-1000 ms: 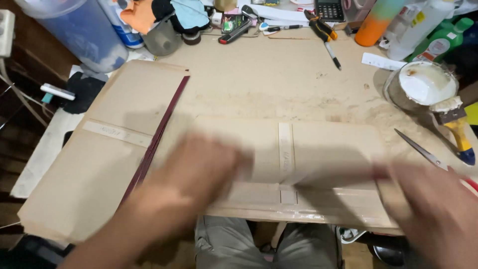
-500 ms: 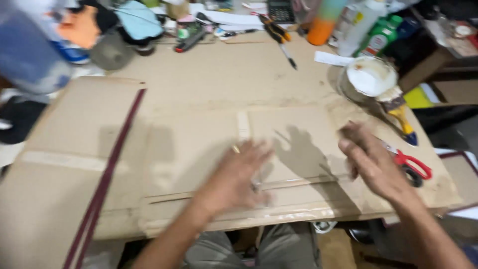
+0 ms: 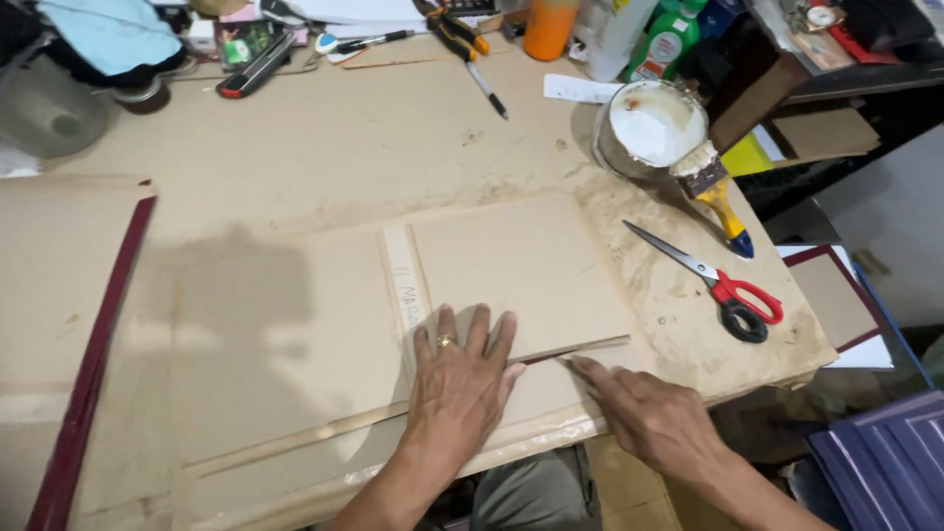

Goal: Applying glue to maroon strips and attaching them to cardboard folders to assemble them.

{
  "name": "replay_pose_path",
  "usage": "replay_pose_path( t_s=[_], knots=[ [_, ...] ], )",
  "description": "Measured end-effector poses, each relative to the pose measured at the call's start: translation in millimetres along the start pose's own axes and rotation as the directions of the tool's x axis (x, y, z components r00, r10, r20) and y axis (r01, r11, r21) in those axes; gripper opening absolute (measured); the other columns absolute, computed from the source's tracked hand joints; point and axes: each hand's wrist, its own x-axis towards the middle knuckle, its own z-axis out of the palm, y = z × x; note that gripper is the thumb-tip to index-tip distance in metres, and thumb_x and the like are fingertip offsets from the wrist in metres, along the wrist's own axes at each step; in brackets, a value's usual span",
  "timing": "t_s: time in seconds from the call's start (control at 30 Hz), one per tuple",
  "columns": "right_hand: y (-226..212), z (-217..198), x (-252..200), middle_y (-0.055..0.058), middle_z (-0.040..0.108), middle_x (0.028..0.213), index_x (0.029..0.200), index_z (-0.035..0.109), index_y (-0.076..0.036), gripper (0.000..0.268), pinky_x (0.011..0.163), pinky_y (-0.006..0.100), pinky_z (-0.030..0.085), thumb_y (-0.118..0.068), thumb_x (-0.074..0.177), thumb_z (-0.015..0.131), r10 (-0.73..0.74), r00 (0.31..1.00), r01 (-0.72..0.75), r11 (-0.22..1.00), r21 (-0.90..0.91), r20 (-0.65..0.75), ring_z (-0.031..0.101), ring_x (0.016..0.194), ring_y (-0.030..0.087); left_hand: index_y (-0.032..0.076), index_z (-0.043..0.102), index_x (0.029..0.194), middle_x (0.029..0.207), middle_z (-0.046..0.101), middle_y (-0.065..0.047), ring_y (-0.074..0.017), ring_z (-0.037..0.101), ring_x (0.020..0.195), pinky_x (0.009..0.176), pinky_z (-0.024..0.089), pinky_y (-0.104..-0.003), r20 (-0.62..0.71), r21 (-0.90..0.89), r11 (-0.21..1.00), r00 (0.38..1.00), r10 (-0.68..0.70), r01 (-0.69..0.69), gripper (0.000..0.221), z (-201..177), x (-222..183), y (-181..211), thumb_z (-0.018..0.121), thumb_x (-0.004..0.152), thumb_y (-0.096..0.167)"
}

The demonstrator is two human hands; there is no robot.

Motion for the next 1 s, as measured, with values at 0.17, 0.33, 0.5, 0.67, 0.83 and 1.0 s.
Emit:
replay_pose_path(
  t_s=[0.17, 0.33, 0.5, 0.67, 0.83, 1.0],
  knots=[
    [8.6, 2.7, 50.2, -0.006, 0.057, 0.053, 0.144, 0.053, -0.022, 0.042, 0.022, 0.032, 0.034, -0.023, 0.105, 0.037, 0.128, 0.975, -0.106, 0.986, -0.125, 0.182, 0.046, 0.032, 0.011, 0.027, 0.047, 0.154, 0.155, 0.04, -0.022, -0.0571, 0.032, 0.139, 0.106, 0.031, -0.069, -0.082, -0.211, 0.976, 0.994, -0.067, 0.048, 0.055, -7.2, -7.1, -4.7, 0.032, 0.106, 0.048],
    [47.2, -17.6, 64.9, 0.003, 0.069, 0.112, 0.142, 0.057, -0.03, 0.043, 0.038, 0.042, 0.054, -0.039, 0.103, 0.041, 0.516, 0.821, -0.531, 0.847, -0.005, 0.245, 0.071, 0.052, 0.029, 0.041, 0.046, 0.154, 0.162, 0.03, -0.024, -0.0591, 0.019, 0.145, 0.114, 0.018, -0.066, -0.193, -0.255, 0.963, 0.972, -0.136, 0.084, 0.056, 10.9, -10.3, -5.0, 0.047, 0.099, 0.04],
    [17.3, 44.6, -0.6, -0.009, 0.055, 0.071, 0.145, 0.049, -0.027, 0.058, 0.036, 0.036, 0.039, -0.024, 0.087, 0.051, 0.221, 0.974, -0.2, 0.939, -0.281, 0.044, 0.054, 0.053, 0.015, 0.035, 0.043, 0.156, 0.161, 0.026, -0.028, -0.0634, 0.017, 0.143, 0.114, 0.02, -0.065, -0.078, -0.261, 0.961, 0.99, -0.114, 0.091, 0.059, 9.4, -4.4, -5.7, 0.045, 0.097, 0.036],
    [56.2, 27.1, 38.0, 0.003, 0.077, 0.114, 0.113, 0.073, -0.032, 0.033, 0.067, 0.057, 0.058, -0.041, 0.1, 0.044, 0.608, 0.778, -0.604, 0.793, -0.081, 0.156, 0.075, 0.085, 0.038, 0.039, 0.045, 0.155, 0.161, 0.031, -0.024, -0.0591, 0.024, 0.143, 0.114, 0.023, -0.063, -0.138, -0.25, 0.966, 0.985, -0.102, 0.065, 0.056, 12.3, -8.0, -10.4, 0.043, 0.099, 0.04],
    [3.8, 23.2, 8.8, 0.005, 0.072, 0.093, 0.15, 0.05, -0.032, 0.059, 0.062, 0.048, 0.056, -0.034, 0.091, 0.053, 0.476, 0.856, -0.497, 0.864, 0.072, 0.2, 0.07, 0.075, 0.032, 0.037, 0.029, 0.162, 0.163, 0.019, -0.027, -0.0625, 0.016, 0.143, 0.117, 0.013, -0.061, 0.114, -0.21, 0.973, 0.99, -0.078, 0.1, 0.059, -2.8, 7.5, -4.8, 0.027, 0.103, 0.043],
    [0.0, 28.9, 27.7, -0.002, 0.069, 0.081, 0.157, 0.039, -0.029, 0.067, 0.041, 0.044, 0.049, -0.024, 0.093, 0.057, 0.303, 0.934, -0.304, 0.952, -0.022, 0.19, 0.065, 0.057, 0.023, 0.034, 0.033, 0.161, 0.156, 0.029, -0.032, -0.0651, 0.031, 0.134, 0.112, 0.028, -0.067, 0.051, -0.151, 0.987, 0.997, -0.055, 0.062, 0.057, -3.6, 21.7, -3.6, 0.034, 0.104, 0.037]
  ],
)
